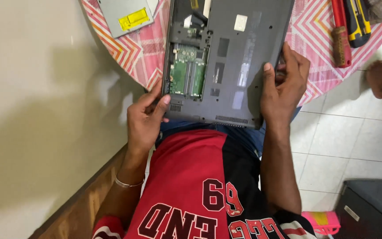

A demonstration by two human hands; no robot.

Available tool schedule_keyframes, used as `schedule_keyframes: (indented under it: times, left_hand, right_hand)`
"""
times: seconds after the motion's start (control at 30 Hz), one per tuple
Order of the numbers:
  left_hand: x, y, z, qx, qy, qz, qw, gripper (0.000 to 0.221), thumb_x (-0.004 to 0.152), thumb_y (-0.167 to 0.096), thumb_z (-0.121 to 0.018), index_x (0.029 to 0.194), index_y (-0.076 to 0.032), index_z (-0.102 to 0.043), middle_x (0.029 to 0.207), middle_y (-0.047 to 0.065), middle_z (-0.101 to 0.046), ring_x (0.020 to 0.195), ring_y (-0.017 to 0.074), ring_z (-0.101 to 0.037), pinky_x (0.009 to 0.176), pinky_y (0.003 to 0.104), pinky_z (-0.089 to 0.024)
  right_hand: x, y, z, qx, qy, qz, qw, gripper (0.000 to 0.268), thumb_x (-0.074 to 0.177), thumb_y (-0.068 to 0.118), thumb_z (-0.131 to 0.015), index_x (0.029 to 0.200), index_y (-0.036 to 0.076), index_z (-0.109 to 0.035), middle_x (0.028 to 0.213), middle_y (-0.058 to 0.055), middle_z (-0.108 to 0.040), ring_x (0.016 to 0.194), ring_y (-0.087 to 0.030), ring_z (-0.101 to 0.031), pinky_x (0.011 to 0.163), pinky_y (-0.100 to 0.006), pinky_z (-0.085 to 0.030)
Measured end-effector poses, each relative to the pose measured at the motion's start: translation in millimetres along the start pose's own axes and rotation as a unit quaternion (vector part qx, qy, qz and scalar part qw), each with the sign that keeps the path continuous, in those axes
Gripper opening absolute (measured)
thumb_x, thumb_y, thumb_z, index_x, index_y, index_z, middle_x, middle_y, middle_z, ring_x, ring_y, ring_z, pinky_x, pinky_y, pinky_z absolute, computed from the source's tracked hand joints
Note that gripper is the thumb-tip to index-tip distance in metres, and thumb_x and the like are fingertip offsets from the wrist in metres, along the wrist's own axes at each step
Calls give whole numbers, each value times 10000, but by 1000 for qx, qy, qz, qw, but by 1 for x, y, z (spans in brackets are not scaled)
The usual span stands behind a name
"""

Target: Disassembling a laptop by removing the optical drive and unscrewing the bottom cover.

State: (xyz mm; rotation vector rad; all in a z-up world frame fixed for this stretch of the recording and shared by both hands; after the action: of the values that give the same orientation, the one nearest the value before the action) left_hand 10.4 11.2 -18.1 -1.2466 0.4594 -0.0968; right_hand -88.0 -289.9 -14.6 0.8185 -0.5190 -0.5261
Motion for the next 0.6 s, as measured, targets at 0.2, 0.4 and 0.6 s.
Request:
schedule_keyframes:
  times: [0.2, 0.4, 0.6]
  left_hand:
    - [-5, -4, -12, -41, 85, 27, 995, 658, 1000, -439, -518, 1573, -155, -362, 1282, 23, -412, 845, 88, -512, 501, 244, -542]
    - [-9, 1, -33, -138, 150, 134, 970, 766, 977, -498, -448, 1620, -251, -113, 1727, 41, -76, 1227, 234, -417, 421, 242, -397]
    - [-11, -7, -34, -283, 162, 183, 928, 870, 960, -417, -557, 1641, -271, -37, 1625, 85, -198, 508, 122, -462, 298, 226, -403]
  right_hand:
    - [11, 6, 5, 69, 34, -25, 997, 459, 1029, 116, -635, 1474, 18, -571, 1231, -110, -624, 976, -154, -552, 847, -302, -509]
    - [11, 8, 12, 222, 82, -46, 971, 516, 930, 58, -613, 1438, -25, -568, 1353, -115, -646, 1214, -229, -633, 1040, -342, -549]
    - [6, 16, 20, 328, 155, -37, 931, 743, 954, 296, -647, 1587, 10, -384, 1576, -109, -466, 1430, -229, -499, 1206, -339, -434]
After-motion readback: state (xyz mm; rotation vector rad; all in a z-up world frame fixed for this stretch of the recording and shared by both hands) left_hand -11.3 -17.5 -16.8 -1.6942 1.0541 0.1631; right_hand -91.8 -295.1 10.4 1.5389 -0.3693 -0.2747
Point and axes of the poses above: each hand's wrist, its own x-axis towards the middle knuckle, its own z-axis out of the back of the hand, y = z × x, the point moved 6 cm from there along x, towards the middle knuckle
